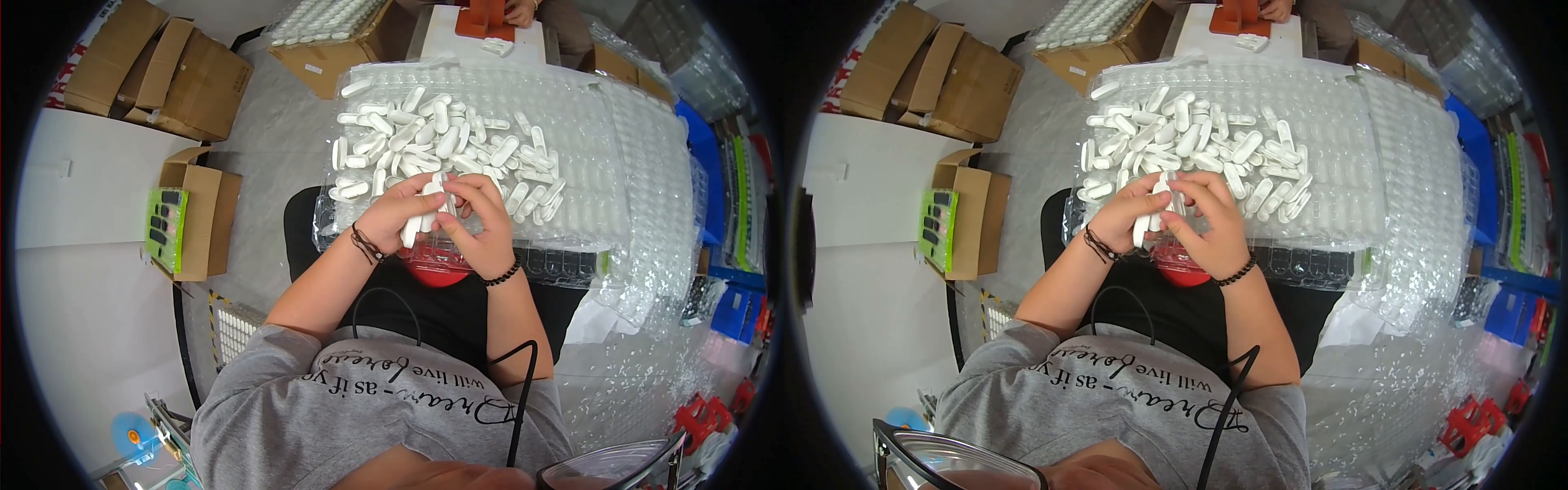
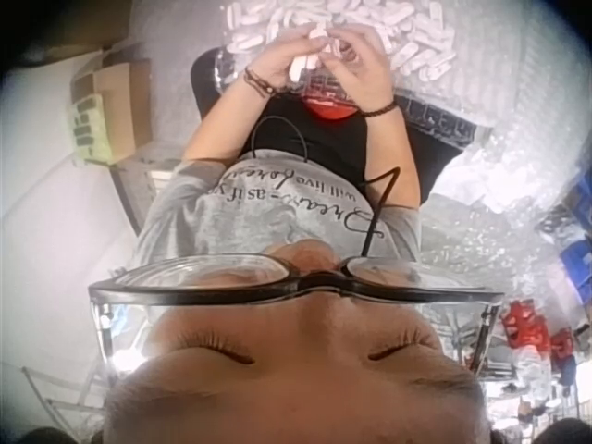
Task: The person sorts small plastic parts by hand, taking them from a cardboard box and placing them into a tray.
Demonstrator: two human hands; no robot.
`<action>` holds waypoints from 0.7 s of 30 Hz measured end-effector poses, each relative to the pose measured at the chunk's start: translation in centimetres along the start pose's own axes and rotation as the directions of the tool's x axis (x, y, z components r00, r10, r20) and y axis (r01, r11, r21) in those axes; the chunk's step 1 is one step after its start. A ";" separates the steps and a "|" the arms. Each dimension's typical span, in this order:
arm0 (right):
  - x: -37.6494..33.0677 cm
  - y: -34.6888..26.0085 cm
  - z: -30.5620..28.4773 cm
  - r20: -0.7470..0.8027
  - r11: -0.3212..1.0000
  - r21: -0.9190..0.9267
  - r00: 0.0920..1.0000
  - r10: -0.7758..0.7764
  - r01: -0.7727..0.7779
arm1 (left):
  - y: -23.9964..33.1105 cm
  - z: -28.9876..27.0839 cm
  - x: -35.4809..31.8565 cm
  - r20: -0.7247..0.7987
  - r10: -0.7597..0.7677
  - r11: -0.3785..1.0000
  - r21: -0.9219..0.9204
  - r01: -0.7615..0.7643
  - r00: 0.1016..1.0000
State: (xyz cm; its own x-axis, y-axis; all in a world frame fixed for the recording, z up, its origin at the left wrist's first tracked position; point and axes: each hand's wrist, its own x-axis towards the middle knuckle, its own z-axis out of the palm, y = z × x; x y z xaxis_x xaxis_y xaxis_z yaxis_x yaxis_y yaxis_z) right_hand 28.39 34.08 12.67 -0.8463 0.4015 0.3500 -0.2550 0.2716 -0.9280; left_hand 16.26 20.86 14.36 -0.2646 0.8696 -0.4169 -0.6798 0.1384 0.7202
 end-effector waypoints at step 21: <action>-0.8 1.7 1.4 -0.261 0.995 -0.088 0.963 -0.069 0.048 | -0.4 1.4 0.2 -0.147 0.034 0.998 -0.039 -0.040 0.989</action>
State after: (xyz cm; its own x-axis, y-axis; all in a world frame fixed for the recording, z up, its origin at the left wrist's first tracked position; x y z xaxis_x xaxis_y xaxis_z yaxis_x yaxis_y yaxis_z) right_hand 27.96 32.96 10.60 -0.6752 0.5962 0.4343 -0.2530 0.3659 -0.8956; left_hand 17.41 21.62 14.75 -0.3855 0.7946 -0.4690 -0.6947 0.0846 0.7143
